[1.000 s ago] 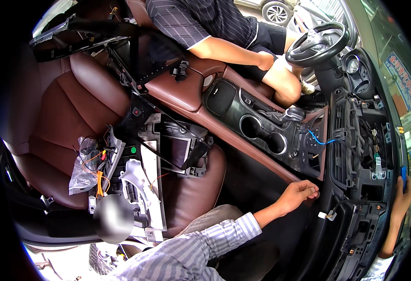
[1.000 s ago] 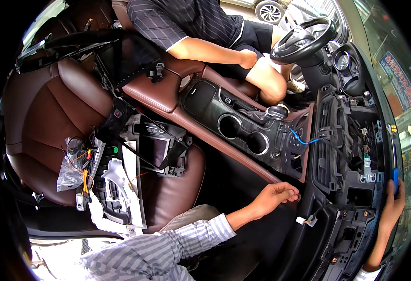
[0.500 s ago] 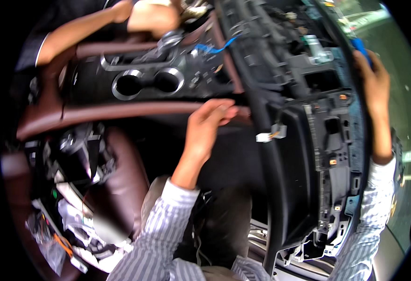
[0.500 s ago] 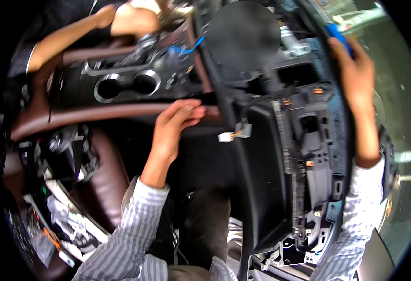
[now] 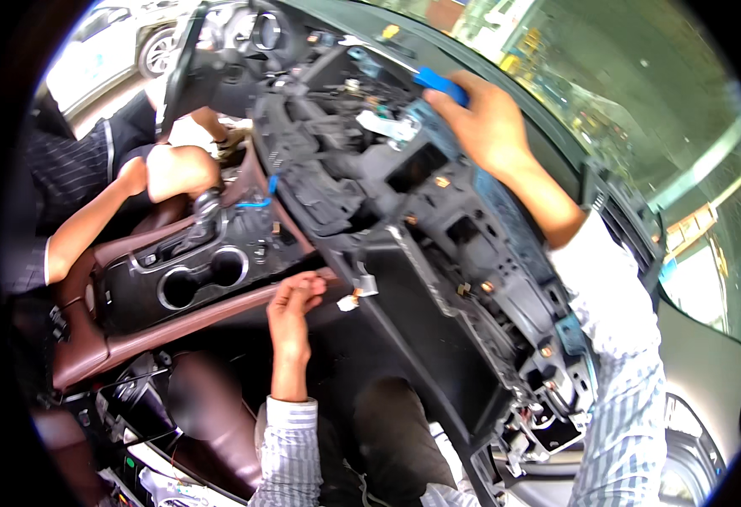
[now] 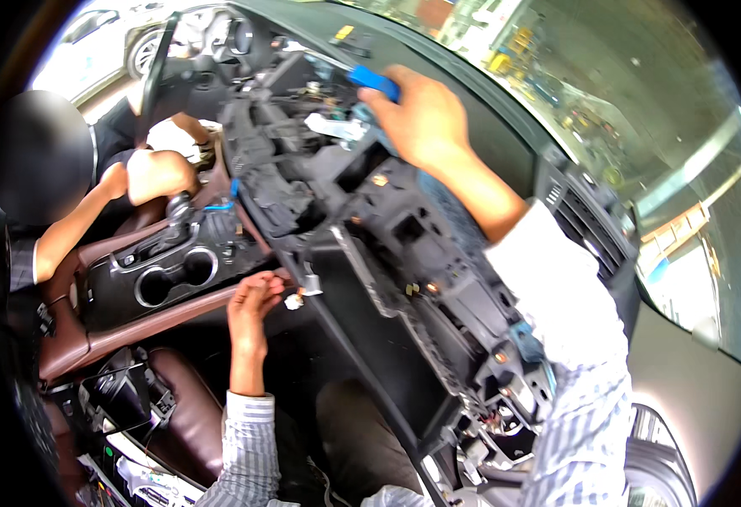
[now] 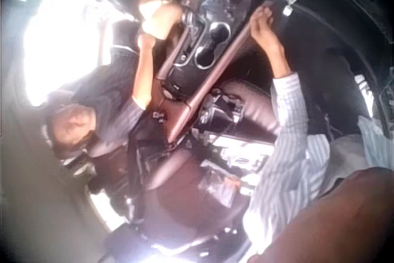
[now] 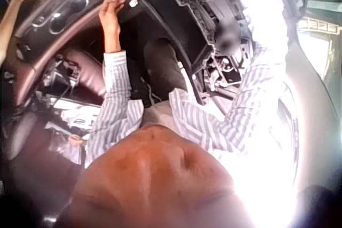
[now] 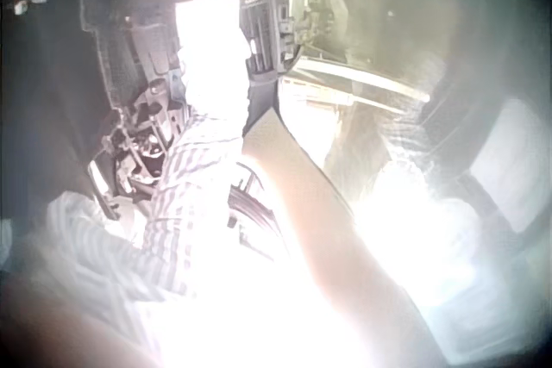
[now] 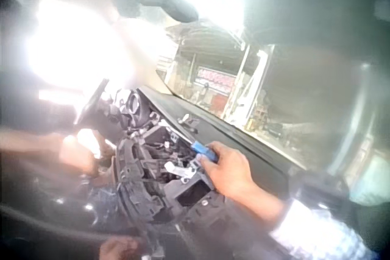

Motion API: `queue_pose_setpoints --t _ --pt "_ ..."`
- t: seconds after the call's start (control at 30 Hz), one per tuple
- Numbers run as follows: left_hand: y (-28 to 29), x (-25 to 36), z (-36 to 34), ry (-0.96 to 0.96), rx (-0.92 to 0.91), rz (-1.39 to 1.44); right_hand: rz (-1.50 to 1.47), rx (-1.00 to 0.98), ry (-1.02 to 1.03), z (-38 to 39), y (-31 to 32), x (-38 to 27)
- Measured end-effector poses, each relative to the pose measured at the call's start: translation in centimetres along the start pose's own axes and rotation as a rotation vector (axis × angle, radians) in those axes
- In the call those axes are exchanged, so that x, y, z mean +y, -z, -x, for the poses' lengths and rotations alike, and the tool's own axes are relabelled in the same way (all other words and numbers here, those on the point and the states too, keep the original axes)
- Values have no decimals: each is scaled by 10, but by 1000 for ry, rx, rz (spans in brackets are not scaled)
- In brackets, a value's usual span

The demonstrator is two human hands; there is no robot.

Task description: The person installs a center console trim piece and a dashboard panel inside a car. They use a blue screwdriver to secure the components and connect wiring harnesses.

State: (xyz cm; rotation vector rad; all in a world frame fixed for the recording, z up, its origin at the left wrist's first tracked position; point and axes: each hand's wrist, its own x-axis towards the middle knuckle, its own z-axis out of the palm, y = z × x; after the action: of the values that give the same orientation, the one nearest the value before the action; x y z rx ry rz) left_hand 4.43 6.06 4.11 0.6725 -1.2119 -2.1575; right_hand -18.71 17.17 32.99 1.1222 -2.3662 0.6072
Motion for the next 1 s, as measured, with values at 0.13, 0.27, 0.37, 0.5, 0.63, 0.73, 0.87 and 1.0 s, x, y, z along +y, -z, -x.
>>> queue_pose_setpoints --t 0.13,0.27,0.37,0.5,0.63,0.73,0.87,1.0 --pt "25 16 12 -22 49 -62 -1 -11 26 -2 -23 -36" --pt "-13 3 7 -131 -52 -103 -208 -73 123 -8 -1 32" --pt "-14 -4 8 -180 39 -266 14 65 95 7 -24 37" --pt "-7 -10 -2 -351 46 -281 -31 28 40 1 -12 7" --pt "-25 -5 1 -418 -12 -235 84 89 118 -6 -11 12" --pt "-16 7 16 -523 142 -576 -9 21 105 0 -10 16" --pt "-11 3 1 -591 193 -703 -70 55 51 0 -24 28" --pt "-2 13 -4 -635 257 -714 -39 -11 103 -22 -7 2"
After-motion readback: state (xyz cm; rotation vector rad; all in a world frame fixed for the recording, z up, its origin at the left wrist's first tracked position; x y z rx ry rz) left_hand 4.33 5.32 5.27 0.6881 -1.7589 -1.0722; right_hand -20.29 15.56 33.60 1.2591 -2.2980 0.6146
